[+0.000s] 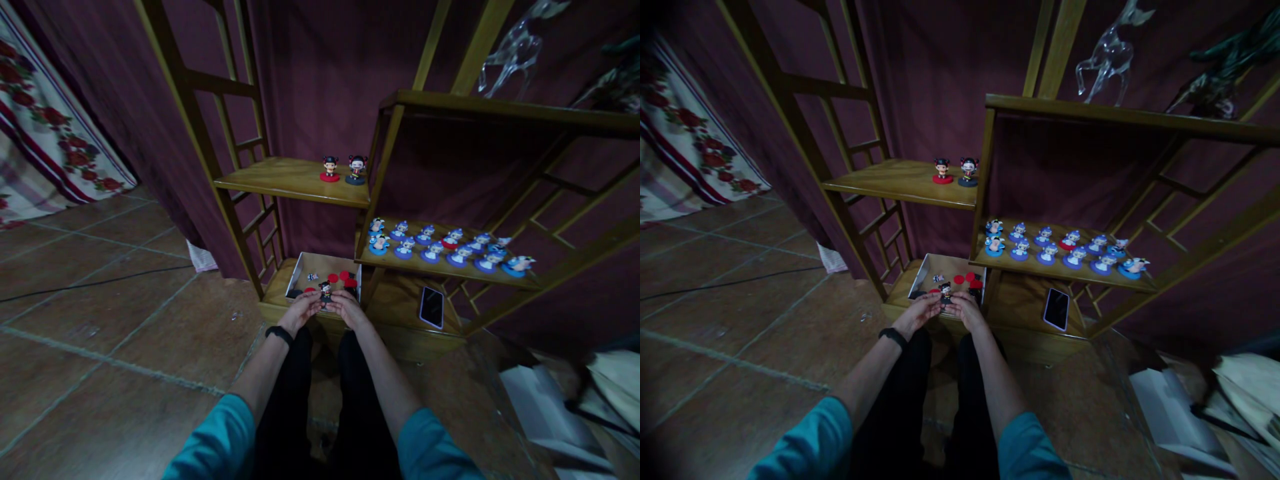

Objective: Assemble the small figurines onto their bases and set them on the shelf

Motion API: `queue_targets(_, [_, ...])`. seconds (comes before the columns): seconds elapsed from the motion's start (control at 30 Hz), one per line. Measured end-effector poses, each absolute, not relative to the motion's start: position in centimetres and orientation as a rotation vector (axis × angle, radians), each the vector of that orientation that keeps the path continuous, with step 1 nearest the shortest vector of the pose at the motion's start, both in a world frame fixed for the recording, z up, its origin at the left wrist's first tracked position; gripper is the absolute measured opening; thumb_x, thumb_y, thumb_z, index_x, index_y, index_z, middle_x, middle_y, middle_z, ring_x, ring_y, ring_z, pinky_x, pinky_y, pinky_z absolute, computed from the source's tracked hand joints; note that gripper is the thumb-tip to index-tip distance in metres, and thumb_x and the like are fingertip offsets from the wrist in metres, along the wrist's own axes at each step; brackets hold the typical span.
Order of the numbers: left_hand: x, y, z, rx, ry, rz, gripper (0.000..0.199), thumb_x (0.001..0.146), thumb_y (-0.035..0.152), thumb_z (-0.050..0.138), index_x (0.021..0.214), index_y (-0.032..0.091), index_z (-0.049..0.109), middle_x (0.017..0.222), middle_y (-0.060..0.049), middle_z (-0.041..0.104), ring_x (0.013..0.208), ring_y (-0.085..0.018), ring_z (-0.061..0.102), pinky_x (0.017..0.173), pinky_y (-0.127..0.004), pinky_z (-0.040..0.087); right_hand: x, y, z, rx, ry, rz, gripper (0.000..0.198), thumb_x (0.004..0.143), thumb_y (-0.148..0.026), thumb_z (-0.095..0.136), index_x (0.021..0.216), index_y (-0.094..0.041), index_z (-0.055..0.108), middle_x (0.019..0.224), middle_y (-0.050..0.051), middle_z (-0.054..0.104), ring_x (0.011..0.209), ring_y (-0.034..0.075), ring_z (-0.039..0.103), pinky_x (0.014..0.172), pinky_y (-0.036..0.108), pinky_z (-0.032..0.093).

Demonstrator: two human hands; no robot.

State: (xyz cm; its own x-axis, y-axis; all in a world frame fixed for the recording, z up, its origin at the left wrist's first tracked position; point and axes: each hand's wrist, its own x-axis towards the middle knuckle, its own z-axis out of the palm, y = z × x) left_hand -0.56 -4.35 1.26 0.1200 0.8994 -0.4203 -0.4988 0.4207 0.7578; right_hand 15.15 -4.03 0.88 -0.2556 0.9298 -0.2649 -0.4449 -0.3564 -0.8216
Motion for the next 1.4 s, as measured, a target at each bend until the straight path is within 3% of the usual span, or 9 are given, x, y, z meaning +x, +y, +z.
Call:
queue_targets(0.27, [-0.4, -4.5, 1.3, 0.521, 0.922, 1.096, 0.026, 0.066, 0.001, 0.068, 0.090, 0.009, 0.065, 0.076, -0.007, 0.068, 0.062, -0.010, 0.064, 0.062, -0.019, 0.052, 15.3, -4.0, 0.6, -0.980, -0.787, 1.766, 0.030, 0.063, -0.021, 0.071, 0.088, -0.019, 0.054, 0.067, 0.000, 0.067, 0.064, 0.015, 0.067, 0.069, 0.032, 0.055])
queue_targets(0.47, [-0.2, -4.9, 2.0, 0.496, 0.925, 1.117, 0.020, 0.069, -0.001, 0.065, 0.087, 0.008, 0.066, 0.076, -0.008, 0.068, 0.062, -0.010, 0.064, 0.061, -0.018, 0.051, 15.1, -4.0, 0.7, -1.051, -0.776, 1.750, 0.020, 0.071, -0.027, 0.065, 0.087, -0.019, 0.055, 0.066, 0.000, 0.066, 0.059, 0.014, 0.066, 0.060, 0.028, 0.055])
queue_targets(0.7, [-0.3, -4.9, 2.0, 0.534, 0.930, 1.102, 0.020, 0.072, 0.000, 0.061, 0.090, 0.007, 0.065, 0.072, -0.008, 0.067, 0.057, -0.009, 0.062, 0.057, -0.018, 0.050, 15.1, -4.0, 0.8, -1.095, -0.840, 1.770, 0.021, 0.074, -0.020, 0.058, 0.095, -0.017, 0.059, 0.065, 0.002, 0.067, 0.053, 0.011, 0.061, 0.053, 0.023, 0.052])
queue_targets(1.4, [-0.5, -4.6, 1.2, 0.642, 0.931, 1.146, 0.039, 0.061, -0.003, 0.067, 0.097, 0.013, 0.065, 0.070, -0.003, 0.066, 0.058, -0.008, 0.061, 0.058, -0.016, 0.047, 14.8, -4.2, 1.2, -1.031, -0.807, 1.683, 0.030, 0.065, -0.017, 0.063, 0.095, -0.019, 0.058, 0.063, -0.001, 0.065, 0.056, 0.011, 0.061, 0.058, 0.025, 0.053])
